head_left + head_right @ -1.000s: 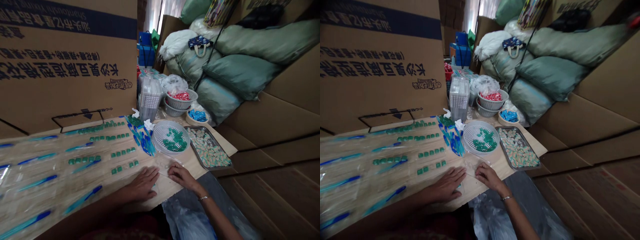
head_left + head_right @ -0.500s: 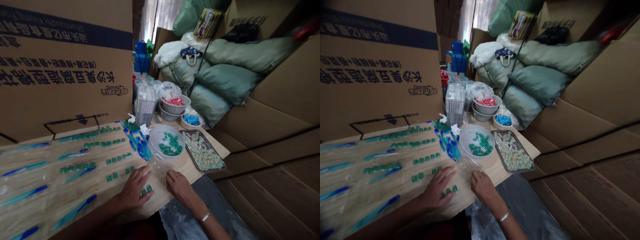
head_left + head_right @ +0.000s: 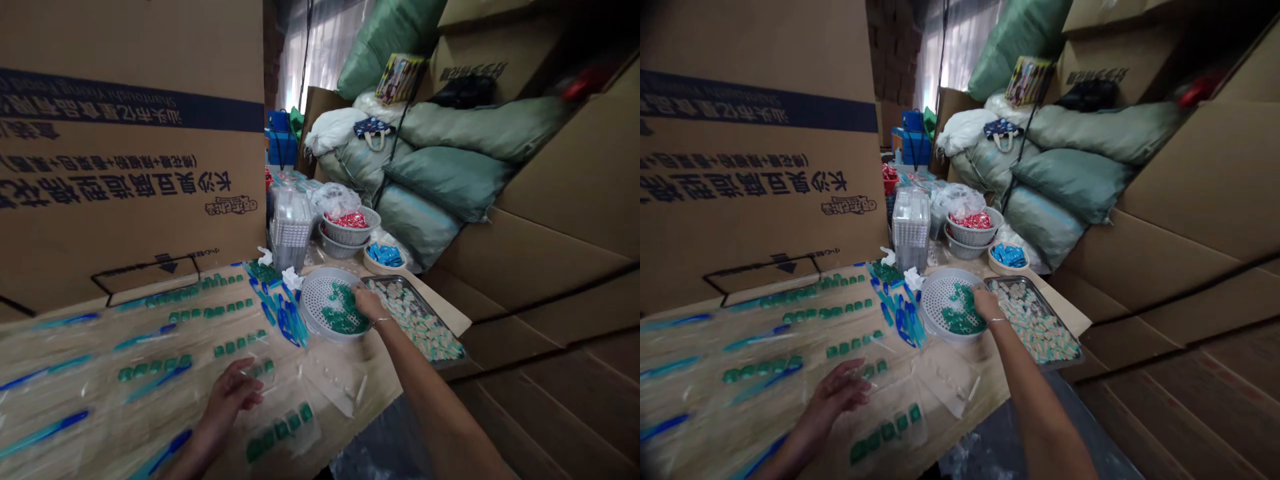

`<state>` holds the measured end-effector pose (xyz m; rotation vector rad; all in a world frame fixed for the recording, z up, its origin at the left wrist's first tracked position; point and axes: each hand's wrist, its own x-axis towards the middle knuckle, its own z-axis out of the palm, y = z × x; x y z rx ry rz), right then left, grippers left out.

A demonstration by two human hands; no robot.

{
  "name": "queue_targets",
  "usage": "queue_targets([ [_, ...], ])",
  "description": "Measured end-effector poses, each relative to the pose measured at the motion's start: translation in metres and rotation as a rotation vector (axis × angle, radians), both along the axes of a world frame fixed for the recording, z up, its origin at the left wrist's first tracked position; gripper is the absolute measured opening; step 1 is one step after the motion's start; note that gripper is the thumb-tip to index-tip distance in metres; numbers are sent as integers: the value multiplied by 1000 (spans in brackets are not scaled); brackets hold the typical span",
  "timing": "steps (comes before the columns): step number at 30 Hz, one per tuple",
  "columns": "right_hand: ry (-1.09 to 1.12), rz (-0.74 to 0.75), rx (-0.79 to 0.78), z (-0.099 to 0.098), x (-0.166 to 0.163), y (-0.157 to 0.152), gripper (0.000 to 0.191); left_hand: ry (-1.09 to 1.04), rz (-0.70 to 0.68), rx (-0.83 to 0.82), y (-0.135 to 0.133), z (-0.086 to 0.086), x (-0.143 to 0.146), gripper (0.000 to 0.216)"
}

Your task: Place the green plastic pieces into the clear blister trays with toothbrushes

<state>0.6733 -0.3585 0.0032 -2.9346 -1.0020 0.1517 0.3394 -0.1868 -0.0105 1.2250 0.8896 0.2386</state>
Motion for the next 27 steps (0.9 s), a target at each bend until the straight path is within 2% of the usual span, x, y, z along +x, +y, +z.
queue_targets([
  [3, 12, -65, -54, -3, 20, 17, 18, -12, -10, -17, 3, 1, -8, 52],
  [6, 12, -54, -49, -7, 25, 36, 26, -34, 5, -98, 6, 1, -7, 46],
  [10, 21, -26, 9, -13, 20, 56, 18, -75, 30, -201, 6, 5, -3, 42],
  [14, 25, 26, 122, -14, 3, 59, 17, -153, 43, -252, 6, 12, -4, 39],
  [17, 75, 123, 244, -14, -26, 48, 16, -216, 59, -313, 9, 13, -4, 38],
  [21, 366, 311, 639, -12, -90, 19, 4, -263, 87, -353, 9, 8, 1, 39],
  [22, 403, 344, 685, -10, -107, 12, 3, -270, 81, -354, 7, 6, 2, 38],
  [25, 378, 433, 613, 1, -147, 4, 15, -266, 38, -320, -1, 2, 6, 33],
  [27, 344, 470, 558, 9, -161, 5, 21, -245, 7, -284, -7, 1, 6, 29],
])
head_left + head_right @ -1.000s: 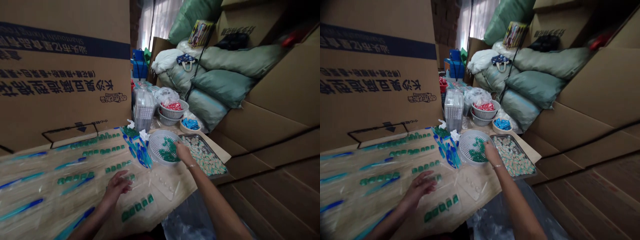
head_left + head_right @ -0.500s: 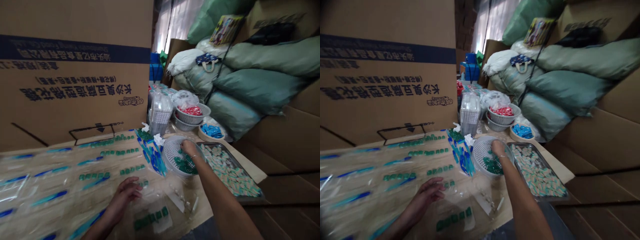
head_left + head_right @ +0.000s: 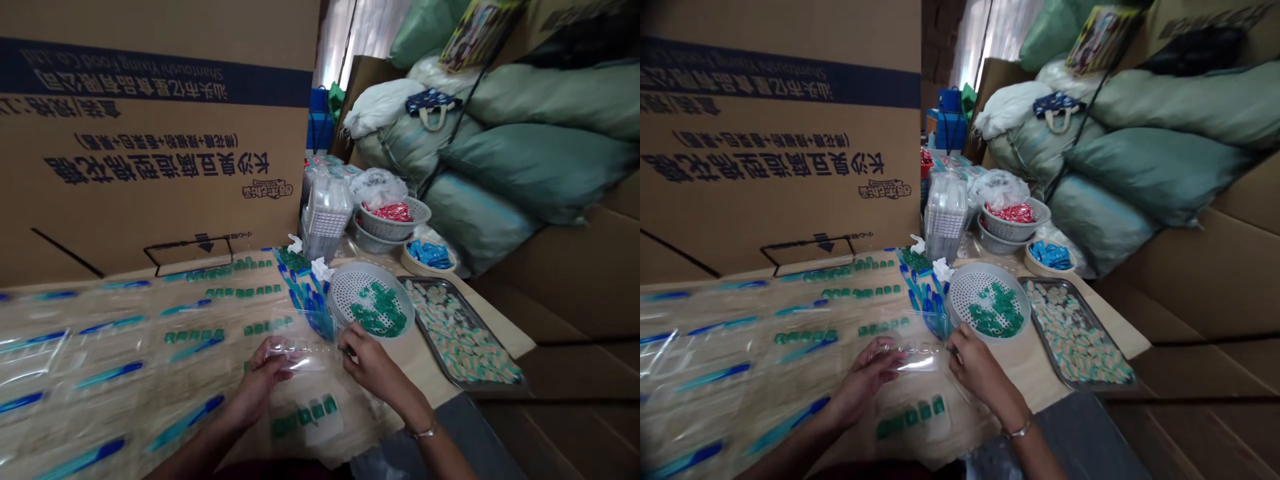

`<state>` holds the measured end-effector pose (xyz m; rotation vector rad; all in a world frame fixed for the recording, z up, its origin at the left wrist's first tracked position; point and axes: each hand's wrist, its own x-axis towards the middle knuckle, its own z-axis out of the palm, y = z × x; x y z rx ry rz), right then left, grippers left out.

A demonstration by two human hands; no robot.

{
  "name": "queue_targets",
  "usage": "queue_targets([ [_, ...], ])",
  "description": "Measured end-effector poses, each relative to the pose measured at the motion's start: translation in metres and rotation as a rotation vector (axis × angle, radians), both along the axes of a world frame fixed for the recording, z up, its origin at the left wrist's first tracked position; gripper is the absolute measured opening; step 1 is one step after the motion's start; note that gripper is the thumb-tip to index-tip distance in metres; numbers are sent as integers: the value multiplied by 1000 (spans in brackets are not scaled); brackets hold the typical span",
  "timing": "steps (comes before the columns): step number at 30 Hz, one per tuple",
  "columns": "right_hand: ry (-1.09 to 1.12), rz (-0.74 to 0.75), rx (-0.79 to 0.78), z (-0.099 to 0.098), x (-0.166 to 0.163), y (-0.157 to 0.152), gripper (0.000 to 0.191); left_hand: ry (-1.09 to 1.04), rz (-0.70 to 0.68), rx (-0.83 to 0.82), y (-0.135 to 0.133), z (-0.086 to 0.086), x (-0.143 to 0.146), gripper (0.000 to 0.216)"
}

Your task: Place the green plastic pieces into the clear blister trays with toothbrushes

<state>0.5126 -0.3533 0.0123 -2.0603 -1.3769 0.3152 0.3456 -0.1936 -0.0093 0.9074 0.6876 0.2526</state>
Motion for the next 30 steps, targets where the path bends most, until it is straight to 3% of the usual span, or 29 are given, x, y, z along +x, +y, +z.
queue_targets([
  [7, -25, 43, -1, 11, -7, 10, 21, 2, 62, 28, -4, 9, -6, 33],
  [12, -72, 61, -84, 21, -10, 12, 35, -13, 33, 34, -5, 7, -7, 29],
  [14, -31, 74, -76, 24, -9, 10, 32, -23, 21, 15, -5, 6, -7, 29],
  [18, 70, 138, -10, 26, -5, 6, 20, -23, 7, -25, -5, 5, -7, 33],
  [22, 51, 203, 7, 24, -6, 5, 19, 4, -13, -58, -6, 8, -6, 37],
  [30, 5, 144, 203, 14, -11, 4, 14, -91, -80, -152, -2, 15, -9, 39],
])
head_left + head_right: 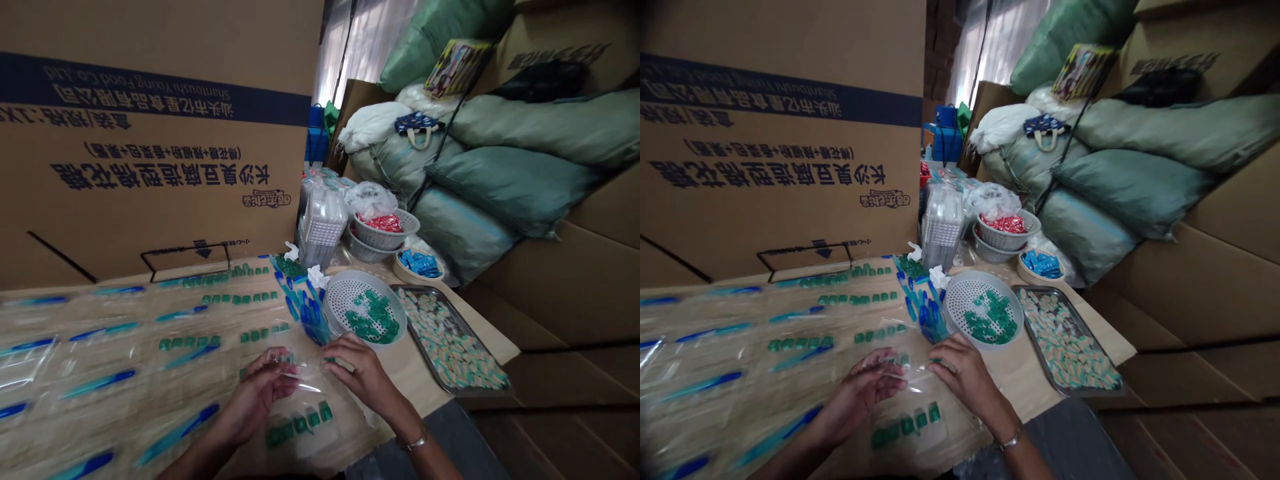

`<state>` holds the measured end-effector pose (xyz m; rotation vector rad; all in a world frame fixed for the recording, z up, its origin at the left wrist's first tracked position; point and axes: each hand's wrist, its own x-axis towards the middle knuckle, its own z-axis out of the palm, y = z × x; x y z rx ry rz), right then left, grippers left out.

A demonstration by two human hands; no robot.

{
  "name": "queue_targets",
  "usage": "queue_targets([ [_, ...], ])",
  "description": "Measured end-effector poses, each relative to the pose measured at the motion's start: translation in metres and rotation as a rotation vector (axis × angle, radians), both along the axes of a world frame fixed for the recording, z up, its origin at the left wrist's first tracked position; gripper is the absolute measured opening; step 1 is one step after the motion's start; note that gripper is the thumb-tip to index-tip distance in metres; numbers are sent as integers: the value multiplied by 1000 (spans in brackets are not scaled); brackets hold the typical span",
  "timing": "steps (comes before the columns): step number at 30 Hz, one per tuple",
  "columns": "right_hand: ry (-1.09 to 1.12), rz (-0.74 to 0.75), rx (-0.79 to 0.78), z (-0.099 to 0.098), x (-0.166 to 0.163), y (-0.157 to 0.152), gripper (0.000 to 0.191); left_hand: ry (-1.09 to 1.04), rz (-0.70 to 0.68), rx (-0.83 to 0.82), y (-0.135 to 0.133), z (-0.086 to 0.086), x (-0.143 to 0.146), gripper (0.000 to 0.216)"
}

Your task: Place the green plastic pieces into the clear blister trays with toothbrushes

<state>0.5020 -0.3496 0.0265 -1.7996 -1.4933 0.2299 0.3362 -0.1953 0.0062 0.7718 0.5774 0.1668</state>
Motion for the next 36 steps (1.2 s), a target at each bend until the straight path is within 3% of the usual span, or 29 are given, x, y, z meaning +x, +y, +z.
queue_targets([
  [7, 290, -136, 103, -14, -17, 7, 15, -107, 41, -112, -15, 0, 8, 37],
  [13, 420, -316, 155, -31, -23, 11, 17, -10, 73, -142, -25, -6, 26, 33],
  [16, 376, -257, 147, -27, -25, 5, 16, -57, 89, -154, -19, -4, 26, 29],
  [22, 184, -167, 187, -24, -27, 4, 17, -28, 86, -62, -22, 2, 23, 41],
  [30, -97, -81, 9, -15, -38, 1, 21, 16, 4, 103, -22, 6, 17, 37],
  [36, 80, -122, 60, -8, -43, 4, 25, 31, 29, 100, -20, 9, 20, 42],
])
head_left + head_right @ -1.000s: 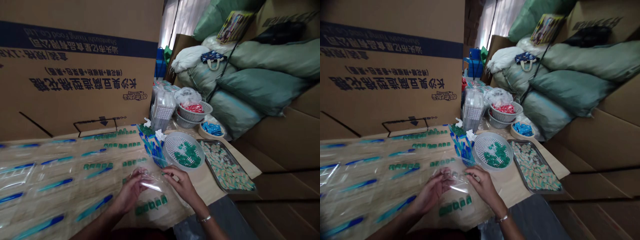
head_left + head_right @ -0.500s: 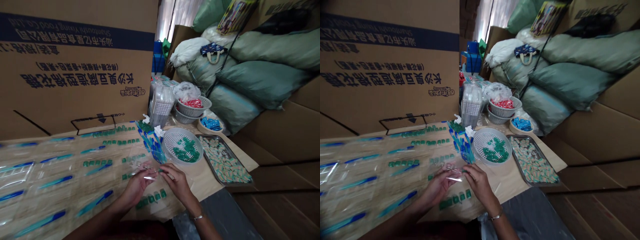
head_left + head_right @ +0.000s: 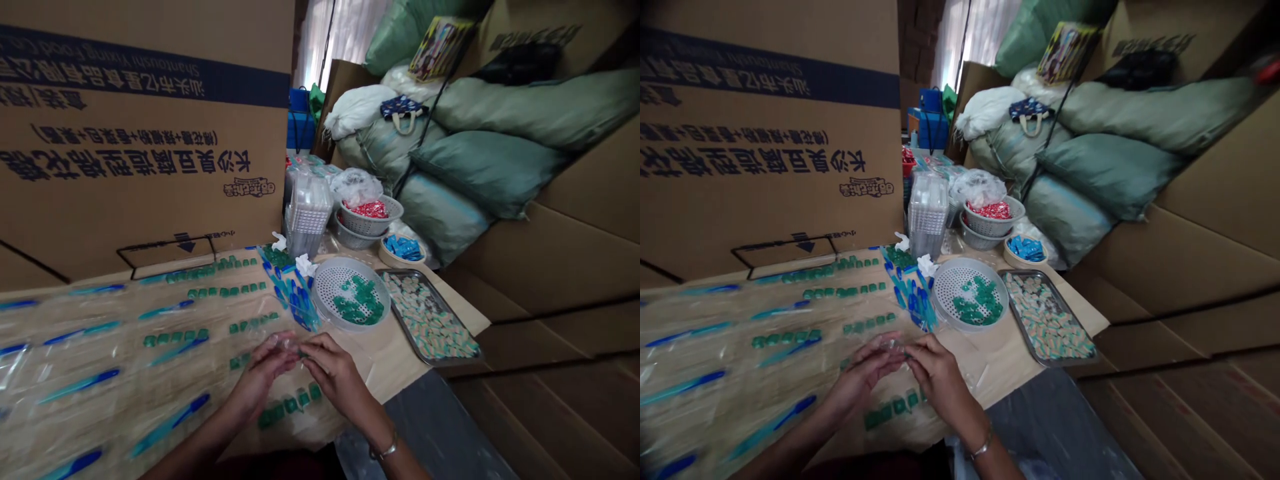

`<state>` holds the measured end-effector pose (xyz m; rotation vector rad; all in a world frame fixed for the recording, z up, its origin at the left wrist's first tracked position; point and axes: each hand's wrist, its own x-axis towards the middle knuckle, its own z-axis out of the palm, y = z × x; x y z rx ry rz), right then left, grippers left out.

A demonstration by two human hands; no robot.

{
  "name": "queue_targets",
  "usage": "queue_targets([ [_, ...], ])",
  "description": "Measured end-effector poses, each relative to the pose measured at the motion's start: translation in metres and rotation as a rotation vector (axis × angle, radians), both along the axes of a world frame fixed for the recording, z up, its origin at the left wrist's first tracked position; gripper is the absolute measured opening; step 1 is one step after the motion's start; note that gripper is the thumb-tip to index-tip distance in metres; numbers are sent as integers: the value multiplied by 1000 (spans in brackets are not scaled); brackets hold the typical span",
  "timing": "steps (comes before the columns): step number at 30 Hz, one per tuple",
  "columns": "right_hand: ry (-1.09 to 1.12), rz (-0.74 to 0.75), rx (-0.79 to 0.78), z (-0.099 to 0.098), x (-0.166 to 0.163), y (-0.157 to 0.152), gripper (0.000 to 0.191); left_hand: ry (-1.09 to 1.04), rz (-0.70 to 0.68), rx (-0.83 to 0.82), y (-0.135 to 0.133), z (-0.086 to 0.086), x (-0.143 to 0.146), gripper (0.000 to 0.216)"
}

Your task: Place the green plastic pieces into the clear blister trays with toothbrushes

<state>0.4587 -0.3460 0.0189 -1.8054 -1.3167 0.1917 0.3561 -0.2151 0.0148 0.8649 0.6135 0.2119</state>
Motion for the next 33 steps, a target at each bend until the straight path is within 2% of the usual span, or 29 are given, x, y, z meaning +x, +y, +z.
queue_targets([
  [3, -13, -9, 0, -4, 0, 1, 24, -13, -1, 7, -1, -1, 0, 39],
  [7, -85, -88, -96, -9, -9, 4, 24, -41, -20, 118, -1, -11, 2, 34],
  [9, -17, -125, -91, -10, -11, 7, 32, -39, -20, 138, 1, -17, 4, 32],
  [11, 82, -78, -95, -11, -3, 10, 43, -18, 0, 87, 4, -21, 7, 29],
  [13, 131, -16, -116, -13, 22, 13, 35, 23, 40, -9, 8, -22, 8, 24],
  [15, 96, -75, -118, -17, 60, 16, 9, 54, 89, -84, 11, -20, 8, 22],
  [17, 8, -288, -93, -21, 105, 18, 18, 59, 117, -108, 15, -16, 6, 25],
  [20, -25, -368, -99, -29, 161, 20, 20, 64, 89, -99, 19, -15, 2, 30],
  [23, -34, -388, -130, -35, 188, 19, 22, 102, 71, -73, 22, -23, -1, 35],
  [26, -25, -376, -139, -40, 184, 18, 16, 118, 96, -99, 25, -30, -1, 35],
  [28, 0, -338, -129, -40, 165, 20, 11, 110, 119, -156, 26, -31, 1, 34],
  [33, 176, -101, -72, -25, 72, 29, 11, 29, 200, -194, 23, -25, 10, 36],
])
